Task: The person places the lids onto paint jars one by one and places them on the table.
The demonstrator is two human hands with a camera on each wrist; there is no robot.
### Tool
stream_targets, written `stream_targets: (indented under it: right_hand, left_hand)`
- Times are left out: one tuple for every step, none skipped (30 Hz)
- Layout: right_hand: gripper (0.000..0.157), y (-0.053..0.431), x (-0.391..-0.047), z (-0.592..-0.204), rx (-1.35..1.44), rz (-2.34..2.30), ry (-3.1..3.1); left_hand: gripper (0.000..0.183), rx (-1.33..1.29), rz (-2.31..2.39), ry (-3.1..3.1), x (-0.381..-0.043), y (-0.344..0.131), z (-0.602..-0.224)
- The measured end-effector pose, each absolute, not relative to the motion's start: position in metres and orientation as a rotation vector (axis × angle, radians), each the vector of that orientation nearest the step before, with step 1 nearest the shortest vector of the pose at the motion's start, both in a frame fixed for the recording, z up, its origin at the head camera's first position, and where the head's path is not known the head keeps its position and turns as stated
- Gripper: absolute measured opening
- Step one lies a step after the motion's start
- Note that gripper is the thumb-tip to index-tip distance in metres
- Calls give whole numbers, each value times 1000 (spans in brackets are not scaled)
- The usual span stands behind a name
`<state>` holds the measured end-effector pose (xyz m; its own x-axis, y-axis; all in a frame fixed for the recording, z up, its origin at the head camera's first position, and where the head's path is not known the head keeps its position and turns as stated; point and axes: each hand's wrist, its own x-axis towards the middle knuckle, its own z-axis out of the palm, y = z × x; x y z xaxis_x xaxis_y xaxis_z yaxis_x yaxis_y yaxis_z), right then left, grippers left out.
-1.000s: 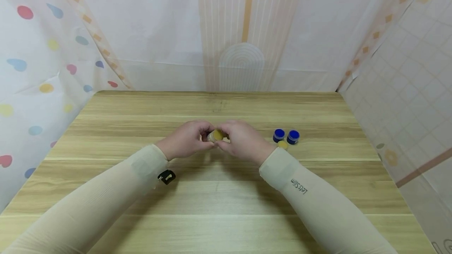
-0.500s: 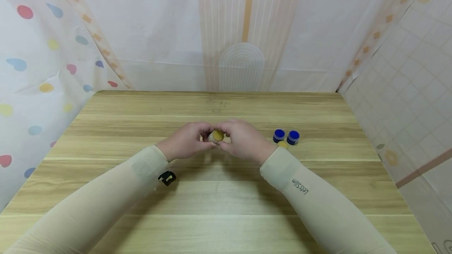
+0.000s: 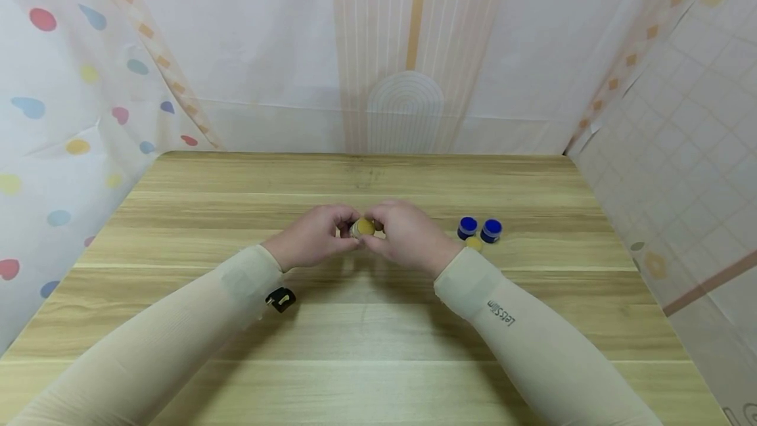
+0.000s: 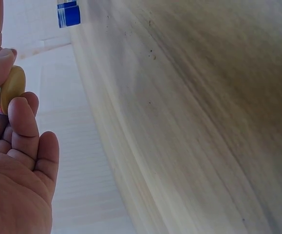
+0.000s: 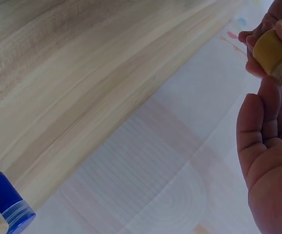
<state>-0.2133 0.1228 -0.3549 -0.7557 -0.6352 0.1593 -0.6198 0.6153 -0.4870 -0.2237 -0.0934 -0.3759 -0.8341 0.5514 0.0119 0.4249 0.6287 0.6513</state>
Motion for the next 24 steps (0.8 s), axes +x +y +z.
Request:
stream_targets:
  right_hand:
    - [26,123,-213,-355,-1075,-832,2792]
    - [28,123,-213,-355,-1066,-839,2788]
    - [31,124,-214,-355,-1067,-841,2786]
    - [33,124,-214,-355,-1078,-837,2785]
    - [36,125,-215,-355,-1096,-831,2784]
    - [38,126,-215,-355,-1115,-821,2787]
    - [41,126,-215,-355,-1130,-812,2789]
    - [42,126,-215,-355,-1146,-802,2792]
    - [41,127,-215,-355,-1160,-792,2793]
    - [40,127,-215,-355,-1170,-786,2793]
    - [39,127,-215,-355,-1174,-784,2793]
    - [39,126,-215,-355,-1175,-782,2795]
    - [38,126,-215,-355,-1174,-784,2793]
    - [37,126,-214,-355,-1178,-786,2793]
    - [36,126,-214,-355,-1179,-790,2793]
    - [35,126,-214,-355,-1182,-791,2794]
    - [34,126,-214,-355,-1186,-791,2796]
    - [33,126,-214,-354,-1183,-794,2798]
    - [33,126,-213,-354,-1179,-793,2801]
    - [31,126,-213,-354,-1174,-794,2803]
    - [30,125,-213,-354,-1160,-799,2803]
    - [28,125,-214,-354,-1141,-805,2801]
    - [27,124,-214,-355,-1122,-810,2798]
    - [27,124,-214,-355,-1100,-814,2798]
  left_hand:
    - [20,805,996,2660,-224,-93,-376]
    - [20,803,1001,2661,-224,-93,-377]
    - [20,805,1006,2661,-224,-93,-377]
    - [20,806,1011,2661,-224,-93,-377]
    - [20,806,1015,2662,-224,-93,-378]
    - [19,804,1019,2661,-224,-93,-378]
    - [19,801,1022,2659,-223,-93,-378]
    - [19,797,1023,2657,-223,-92,-378]
    - [19,790,1023,2655,-223,-92,-378]
    - [19,785,1022,2654,-223,-92,-377]
    - [19,779,1022,2651,-223,-92,-377]
    - [20,775,1023,2647,-223,-92,-377]
    - [21,771,1025,2644,-223,-92,-378]
    - [21,767,1026,2642,-223,-92,-377]
    - [22,767,1030,2639,-223,-92,-377]
    - [22,768,1033,2636,-223,-92,-377]
    - [22,766,1038,2633,-223,-92,-377]
    - [23,764,1042,2630,-223,-93,-377]
    - [23,761,1045,2627,-223,-93,-377]
    - [23,760,1048,2624,-223,-93,-377]
    - [23,757,1050,2623,-224,-93,-378]
    - [23,754,1051,2622,-224,-92,-378]
    - [22,751,1052,2620,-224,-92,-378]
    - [22,749,1052,2621,-224,-92,-379]
